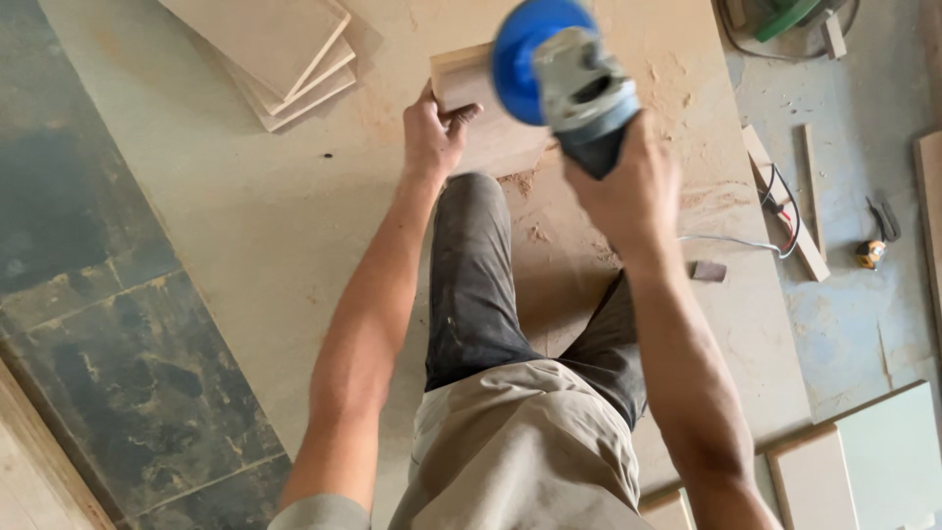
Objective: The person sands the edges of a wooden board using an angle grinder with a sanding disc attachment.
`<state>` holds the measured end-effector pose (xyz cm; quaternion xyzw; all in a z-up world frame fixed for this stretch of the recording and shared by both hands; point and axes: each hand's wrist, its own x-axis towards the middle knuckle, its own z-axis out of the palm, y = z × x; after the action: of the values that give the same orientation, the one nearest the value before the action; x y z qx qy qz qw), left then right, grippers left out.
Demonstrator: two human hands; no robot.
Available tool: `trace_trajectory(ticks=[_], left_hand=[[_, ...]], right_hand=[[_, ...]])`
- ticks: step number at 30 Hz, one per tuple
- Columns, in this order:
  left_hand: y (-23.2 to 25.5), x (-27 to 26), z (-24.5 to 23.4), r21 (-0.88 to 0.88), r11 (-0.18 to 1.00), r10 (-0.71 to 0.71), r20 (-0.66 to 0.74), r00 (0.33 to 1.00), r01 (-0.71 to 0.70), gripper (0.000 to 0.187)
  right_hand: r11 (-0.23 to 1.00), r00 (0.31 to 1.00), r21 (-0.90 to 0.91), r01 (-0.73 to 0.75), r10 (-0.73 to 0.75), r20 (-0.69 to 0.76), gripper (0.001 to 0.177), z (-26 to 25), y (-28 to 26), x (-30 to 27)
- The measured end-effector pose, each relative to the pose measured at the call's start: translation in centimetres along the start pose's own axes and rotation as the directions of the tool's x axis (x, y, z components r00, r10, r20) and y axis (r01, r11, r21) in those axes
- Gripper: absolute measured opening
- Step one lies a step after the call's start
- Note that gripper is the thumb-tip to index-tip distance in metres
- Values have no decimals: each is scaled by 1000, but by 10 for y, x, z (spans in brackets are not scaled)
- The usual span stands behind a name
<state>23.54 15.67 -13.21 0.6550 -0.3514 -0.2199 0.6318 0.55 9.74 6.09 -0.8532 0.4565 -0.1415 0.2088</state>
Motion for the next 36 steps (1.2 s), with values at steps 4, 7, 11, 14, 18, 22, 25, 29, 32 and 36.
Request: trace_trajectory(ticks=[4, 7, 11, 14, 18, 22, 25, 29, 32, 36], left_hand=[[-15, -1, 1, 190, 981, -40, -13, 999, 42, 29], [-23, -4, -2, 235, 966, 114, -11, 993, -108, 16], [-15, -2, 0, 258, 962, -94, -9, 996, 93, 28], [-3, -1, 0, 60, 998, 5, 16, 1000, -6, 35], [9, -4, -1, 99, 991, -90, 44, 995, 85, 41], [12, -7, -2, 42, 998, -52, 50, 997, 50, 42], [12, -9, -2, 30, 999, -22, 37, 999, 21, 42], [12, -6, -3, 98, 995, -28, 30, 999, 25, 42], [11, -6, -1, 129, 987, -98, 22, 995, 94, 41], [2, -6, 0, 27, 1000, 3, 17, 1000, -4, 39]], right_hand=[[986, 988, -95, 134, -126, 87, 62, 16, -36, 3], [975, 984, -152, 161, -146, 107, 63, 19, -53, -1], [984, 989, -120, 130, -120, 86, 63, 17, -42, 0], [994, 995, -38, 100, -99, 23, 62, 7, -12, 1], [1000, 999, -15, -4, 3, -48, 58, -13, 33, 2], [998, 981, -2, 63, -62, -184, 53, -40, 72, 4], [995, 972, 85, -51, 69, -223, 53, -57, 85, -1], [991, 975, 136, 0, 31, -222, 52, -57, 77, -13], [996, 982, 59, 64, -52, -181, 54, -44, 53, -11], [1000, 1000, -22, 3, -3, -6, 61, -21, 3, -7]])
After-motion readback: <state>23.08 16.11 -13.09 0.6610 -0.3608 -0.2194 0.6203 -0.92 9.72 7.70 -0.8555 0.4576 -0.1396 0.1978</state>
